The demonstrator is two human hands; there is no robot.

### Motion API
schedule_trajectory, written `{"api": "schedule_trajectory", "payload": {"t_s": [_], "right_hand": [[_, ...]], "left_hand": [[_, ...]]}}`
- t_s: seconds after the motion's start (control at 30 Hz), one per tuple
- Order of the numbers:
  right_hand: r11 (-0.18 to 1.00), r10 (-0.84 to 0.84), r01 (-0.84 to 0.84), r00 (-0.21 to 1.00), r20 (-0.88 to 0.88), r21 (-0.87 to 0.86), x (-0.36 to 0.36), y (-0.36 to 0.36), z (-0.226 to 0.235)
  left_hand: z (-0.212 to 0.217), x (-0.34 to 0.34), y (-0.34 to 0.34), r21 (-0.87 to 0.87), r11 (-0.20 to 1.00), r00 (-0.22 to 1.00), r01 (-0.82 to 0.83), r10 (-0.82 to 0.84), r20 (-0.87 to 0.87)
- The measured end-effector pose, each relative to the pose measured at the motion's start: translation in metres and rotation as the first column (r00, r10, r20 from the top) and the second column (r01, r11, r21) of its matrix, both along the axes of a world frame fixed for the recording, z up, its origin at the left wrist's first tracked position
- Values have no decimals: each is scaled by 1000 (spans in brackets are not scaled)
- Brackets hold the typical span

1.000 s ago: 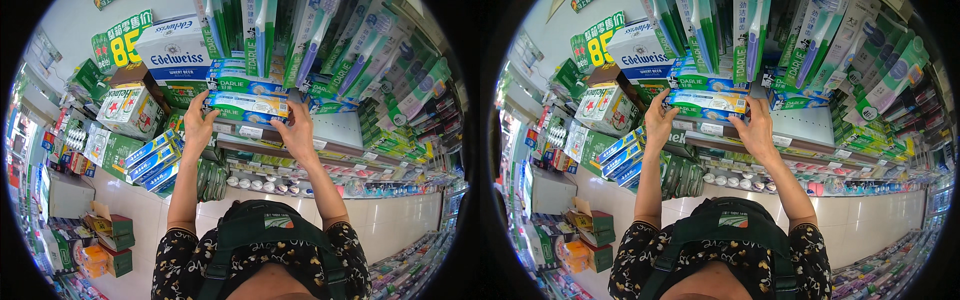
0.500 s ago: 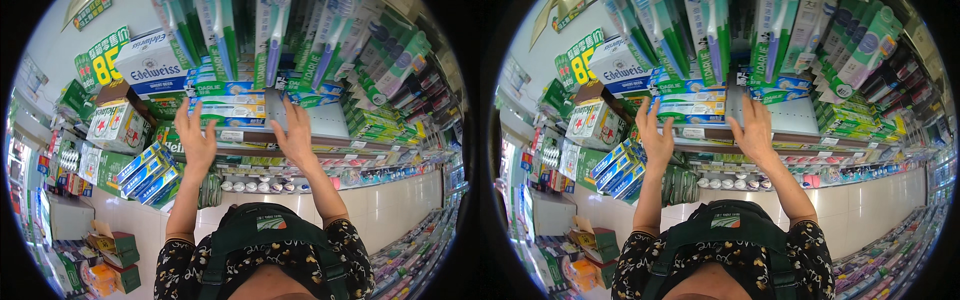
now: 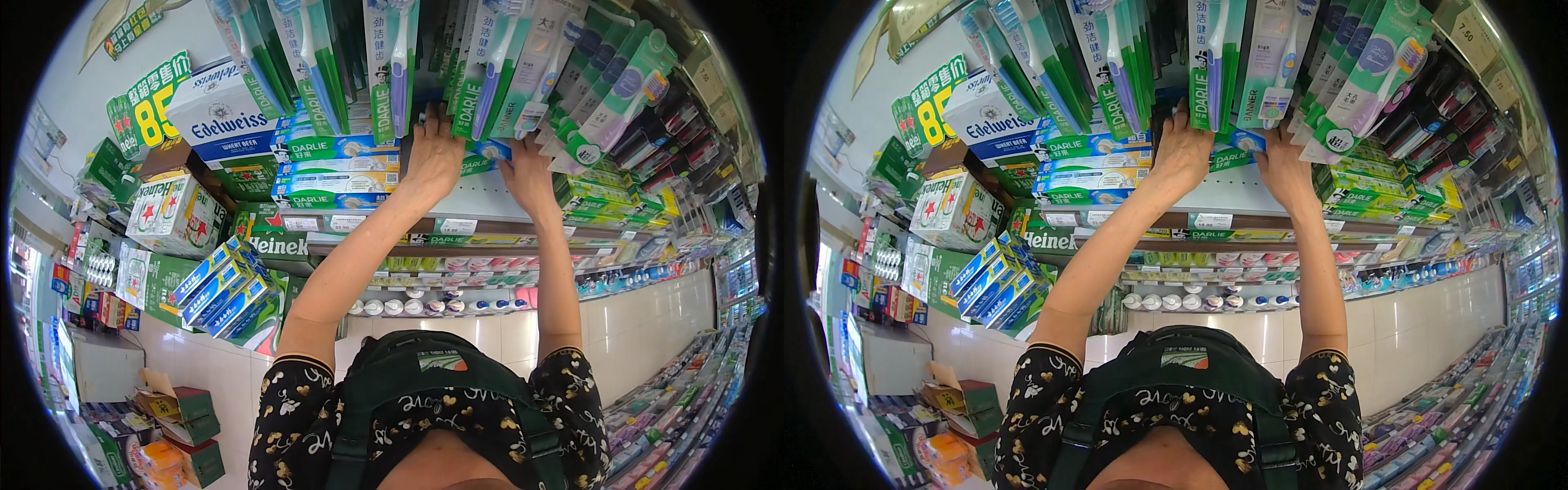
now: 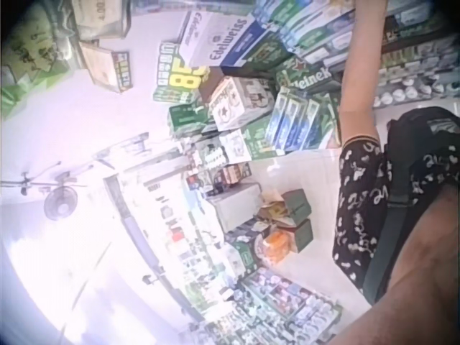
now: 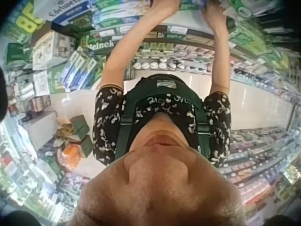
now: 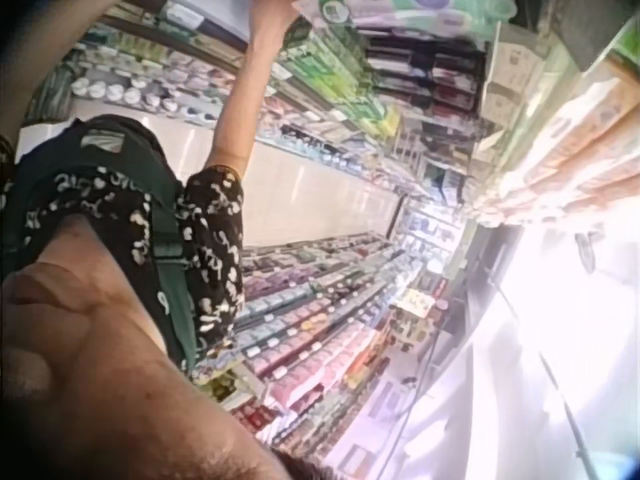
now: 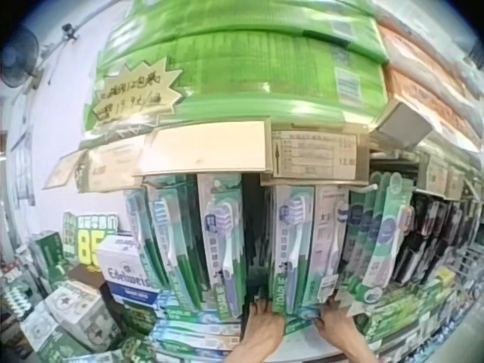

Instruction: The person restocks toothpaste boxes on a supermarket shelf. They repeatedly pick up boxes from a lower area, place them on the shelf, and align them with other boxes to create neat rows.

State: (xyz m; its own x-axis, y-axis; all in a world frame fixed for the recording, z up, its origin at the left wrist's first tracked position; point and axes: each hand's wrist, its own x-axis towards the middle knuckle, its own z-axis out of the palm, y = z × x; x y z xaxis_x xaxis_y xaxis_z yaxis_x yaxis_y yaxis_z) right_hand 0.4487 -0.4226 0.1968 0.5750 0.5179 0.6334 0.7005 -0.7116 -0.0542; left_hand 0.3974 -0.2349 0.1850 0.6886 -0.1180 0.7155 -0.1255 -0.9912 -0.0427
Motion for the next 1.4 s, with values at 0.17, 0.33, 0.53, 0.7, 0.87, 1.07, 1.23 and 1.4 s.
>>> {"api": "schedule_trajectory", "payload": {"t_s": [0.17, 0.33, 0.53, 0.7, 0.87, 1.07, 1.23, 1.4], "right_hand": [[993, 42, -38, 998, -36, 112, -40, -21, 5], [982, 119, -115, 993, -21, 147, -96, -45, 8], [902, 316, -236, 932, -179, 361, -110, -36, 18], [802, 450, -270, 860, -240, 533, -111, 46, -3], [710, 529, -324, 832, -169, 626, -97, 126, 1], [770, 455, -286, 873, -177, 570, -83, 161, -22], [792, 422, -306, 900, -111, 529, -89, 140, -16], [991, 78, -73, 996, -44, 111, -38, 66, -11]], "left_hand": [[9, -11, -5, 45, 999, 998, 12, -9, -67], [16, -55, -7, -37, 996, 997, 77, -76, 15], [34, -150, 37, -531, 832, 953, 160, -269, -135], [42, -187, 99, -576, 817, 993, 10, -76, -90], [38, -180, 150, -653, 753, 997, -83, 69, -46], [-1, -149, 176, -659, 732, 984, -171, 158, -79], [-2, -147, 165, -664, 737, 981, -124, 193, 31], [-7, -148, 92, -337, 916, 926, 216, -82, 369]]}}
